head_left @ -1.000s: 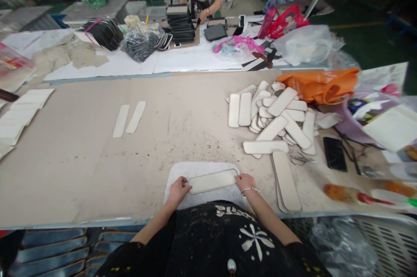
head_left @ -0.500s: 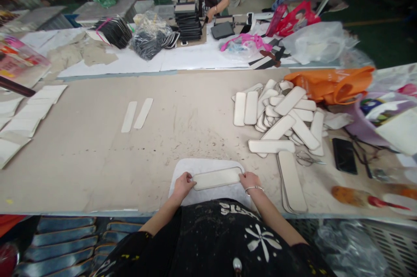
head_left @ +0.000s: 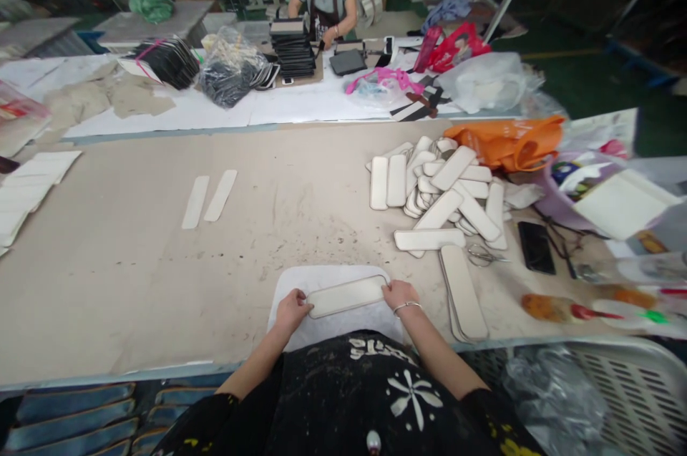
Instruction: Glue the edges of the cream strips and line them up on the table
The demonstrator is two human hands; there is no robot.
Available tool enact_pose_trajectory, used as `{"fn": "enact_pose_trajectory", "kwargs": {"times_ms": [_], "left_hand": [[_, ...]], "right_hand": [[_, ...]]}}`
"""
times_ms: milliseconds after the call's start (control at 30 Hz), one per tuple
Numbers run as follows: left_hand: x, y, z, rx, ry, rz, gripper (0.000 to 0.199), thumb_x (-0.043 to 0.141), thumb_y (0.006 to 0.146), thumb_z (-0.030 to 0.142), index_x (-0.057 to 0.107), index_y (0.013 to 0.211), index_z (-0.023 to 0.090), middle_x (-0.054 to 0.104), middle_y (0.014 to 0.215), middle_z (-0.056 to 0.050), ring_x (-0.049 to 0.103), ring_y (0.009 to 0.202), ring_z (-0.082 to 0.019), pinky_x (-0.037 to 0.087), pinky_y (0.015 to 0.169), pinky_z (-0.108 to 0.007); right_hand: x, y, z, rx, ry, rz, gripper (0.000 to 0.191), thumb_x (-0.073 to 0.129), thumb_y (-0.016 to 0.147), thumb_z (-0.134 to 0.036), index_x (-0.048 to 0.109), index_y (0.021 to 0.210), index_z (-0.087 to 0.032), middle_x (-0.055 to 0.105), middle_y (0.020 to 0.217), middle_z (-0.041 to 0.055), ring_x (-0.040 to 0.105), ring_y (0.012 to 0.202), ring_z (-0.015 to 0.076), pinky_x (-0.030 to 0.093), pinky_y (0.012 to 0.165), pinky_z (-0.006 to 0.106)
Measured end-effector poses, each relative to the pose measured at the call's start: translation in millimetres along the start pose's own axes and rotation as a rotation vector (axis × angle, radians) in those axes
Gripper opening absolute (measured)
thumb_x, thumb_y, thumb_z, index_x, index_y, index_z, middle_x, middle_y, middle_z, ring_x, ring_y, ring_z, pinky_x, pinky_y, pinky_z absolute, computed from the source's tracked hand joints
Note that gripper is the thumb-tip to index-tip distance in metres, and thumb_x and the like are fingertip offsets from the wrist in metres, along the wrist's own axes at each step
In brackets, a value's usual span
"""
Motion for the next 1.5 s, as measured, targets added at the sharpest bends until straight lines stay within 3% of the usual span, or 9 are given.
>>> {"fn": "enact_pose_trajectory", "kwargs": {"times_ms": [333,467,567,633,733,833,1000,1300,1500], "left_hand": [[5.5,4,-6,0.004,0.003,-0.007,0.019,0.07,0.079,0.024,0.055,0.09,0.019,0.067,0.08,0.0,0.066,0.08,-0.017,0.04,0.063,-0.023],[3.5,3,-3,0.008,0.016,0.002,0.019,0.07,0.078,0.024,0.056,0.089,0.02,0.068,0.081,0.0,0.066,0.081,-0.018,0.04,0.063,-0.023],[4.5,4,-5,0.006,0.011,0.0,0.019,0.07,0.078,0.024,0.056,0.09,0.019,0.068,0.081,0.0,0.066,0.079,-0.017,0.04,0.063,-0.023],[6.2,6,-7,0.001,0.008,-0.003,0.019,0.07,0.078,0.024,0.056,0.09,0.019,0.067,0.08,0.0,0.066,0.078,-0.017,0.041,0.063,-0.022],[8.0,8,-9,-0.006,0.008,-0.007,0.02,0.071,0.077,0.023,0.056,0.089,0.019,0.067,0.078,0.001,0.066,0.077,-0.016,0.041,0.063,-0.022],[7.6,8,-7,-0.002,0.008,-0.003,0.02,0.071,0.077,0.023,0.056,0.089,0.019,0.066,0.076,0.001,0.065,0.075,-0.016,0.041,0.064,-0.022],[3.8,4,-2,-0.003,0.036,0.012,0.019,0.07,0.077,0.021,0.056,0.089,0.019,0.066,0.076,0.001,0.064,0.076,-0.016,0.039,0.064,-0.023],[-0.4,-2,4,0.0,0.049,0.036,0.021,0.07,0.077,0.019,0.057,0.093,0.018,0.065,0.079,0.0,0.064,0.079,-0.017,0.04,0.068,-0.023],[6.2,-14,-3,0.035,-0.004,0.123,0.024,0.063,0.083,0.016,0.055,0.106,0.016,0.066,0.081,-0.001,0.065,0.08,-0.017,0.045,0.073,-0.025]], "right_hand": [[-4,3,12,0.032,-0.004,0.027,0.046,0.05,0.086,-0.052,0.074,0.095,-0.014,0.073,0.101,0.0203,0.068,0.098,0.0314,0.052,0.08,0.041],[0,-13,9,-0.039,0.019,0.144,0.047,0.032,0.096,-0.044,0.069,0.106,-0.015,0.071,0.105,0.0177,0.067,0.097,0.0271,0.052,0.082,0.039],[16,-32,-8,-0.224,0.046,0.227,0.047,0.025,0.1,-0.038,0.059,0.125,-0.017,0.064,0.124,0.0144,0.059,0.116,0.0216,0.046,0.099,0.034],[34,-41,-26,-0.476,0.047,0.234,0.046,0.036,0.098,-0.037,0.05,0.137,-0.017,0.057,0.138,0.0126,0.049,0.13,0.0197,0.037,0.111,0.032],[65,-44,-55,-0.955,-0.005,0.201,0.062,0.051,0.093,-0.041,0.037,0.147,-0.012,0.042,0.151,0.0156,0.033,0.142,0.0246,0.029,0.118,0.042],[87,-34,-73,-1.152,-0.085,0.129,0.074,0.056,0.09,-0.049,0.03,0.15,-0.014,0.033,0.156,0.015,0.025,0.147,0.0267,0.026,0.118,0.049],[89,-22,-64,-1.127,-0.136,0.122,0.079,0.057,0.088,-0.053,0.028,0.151,-0.015,0.028,0.158,0.0136,0.021,0.148,0.0256,0.022,0.12,0.046],[63,0,17,-0.72,-0.186,0.294,0.071,0.043,0.095,-0.05,0.021,0.152,-0.015,0.022,0.16,0.0121,0.018,0.148,0.0272,0.021,0.12,0.051],[68,2,18,-0.694,-0.186,0.307,0.069,0.041,0.095,-0.048,0.021,0.152,-0.014,0.02,0.161,0.0104,0.016,0.149,0.0267,0.019,0.12,0.053]]}}
Point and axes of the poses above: each hand's wrist, its own y-axis towards the middle knuckle, its own x-axis out of the palm, z = x × y, the point moved 2 cm from there along y, towards the middle knuckle
